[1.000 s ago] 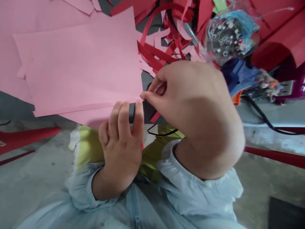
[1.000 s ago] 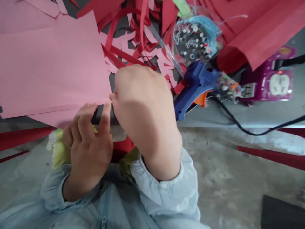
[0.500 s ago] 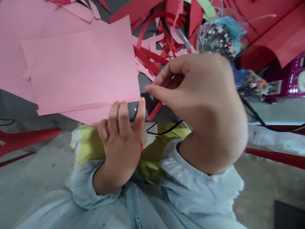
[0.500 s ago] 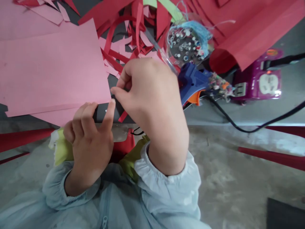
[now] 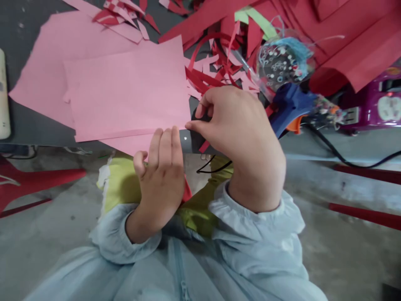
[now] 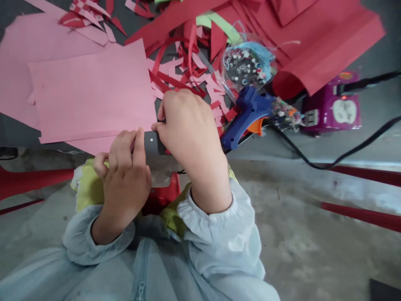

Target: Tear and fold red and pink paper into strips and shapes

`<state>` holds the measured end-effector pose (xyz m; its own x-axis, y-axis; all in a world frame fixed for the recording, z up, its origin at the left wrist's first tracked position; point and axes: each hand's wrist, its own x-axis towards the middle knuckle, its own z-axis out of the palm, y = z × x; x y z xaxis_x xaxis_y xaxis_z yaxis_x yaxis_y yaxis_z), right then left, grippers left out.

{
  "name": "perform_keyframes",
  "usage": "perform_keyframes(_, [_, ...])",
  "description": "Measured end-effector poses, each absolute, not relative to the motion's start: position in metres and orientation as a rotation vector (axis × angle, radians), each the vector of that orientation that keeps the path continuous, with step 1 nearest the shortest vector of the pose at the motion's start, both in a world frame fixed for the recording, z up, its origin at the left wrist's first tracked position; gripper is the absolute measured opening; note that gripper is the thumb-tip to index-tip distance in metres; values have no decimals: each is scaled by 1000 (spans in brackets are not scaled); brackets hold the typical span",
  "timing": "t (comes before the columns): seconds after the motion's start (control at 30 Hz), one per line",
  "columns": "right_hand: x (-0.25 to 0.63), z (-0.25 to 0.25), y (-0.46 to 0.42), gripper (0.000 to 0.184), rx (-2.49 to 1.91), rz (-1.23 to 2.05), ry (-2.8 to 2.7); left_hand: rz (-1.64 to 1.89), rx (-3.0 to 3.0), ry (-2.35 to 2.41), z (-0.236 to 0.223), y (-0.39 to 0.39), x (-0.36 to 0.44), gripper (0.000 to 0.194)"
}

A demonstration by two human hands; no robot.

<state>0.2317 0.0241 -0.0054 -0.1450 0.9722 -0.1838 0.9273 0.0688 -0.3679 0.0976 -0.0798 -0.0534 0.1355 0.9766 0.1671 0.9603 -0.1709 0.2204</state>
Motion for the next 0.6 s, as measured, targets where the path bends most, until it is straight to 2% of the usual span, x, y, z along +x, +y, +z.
perform_keyframes(0.2, [231,-6,22,5,-2009,589,-2181,320,2151,2096,-44,-79,91,61])
perform_keyframes(0.4, [228,-2,16,12,-2022,542,-2194,351,2124,2138,-44,-84,74,75])
perform_keyframes(0.6, [226,3,16,19,-2086,611,-2165,428,2151,2227,-46,-89,60,64])
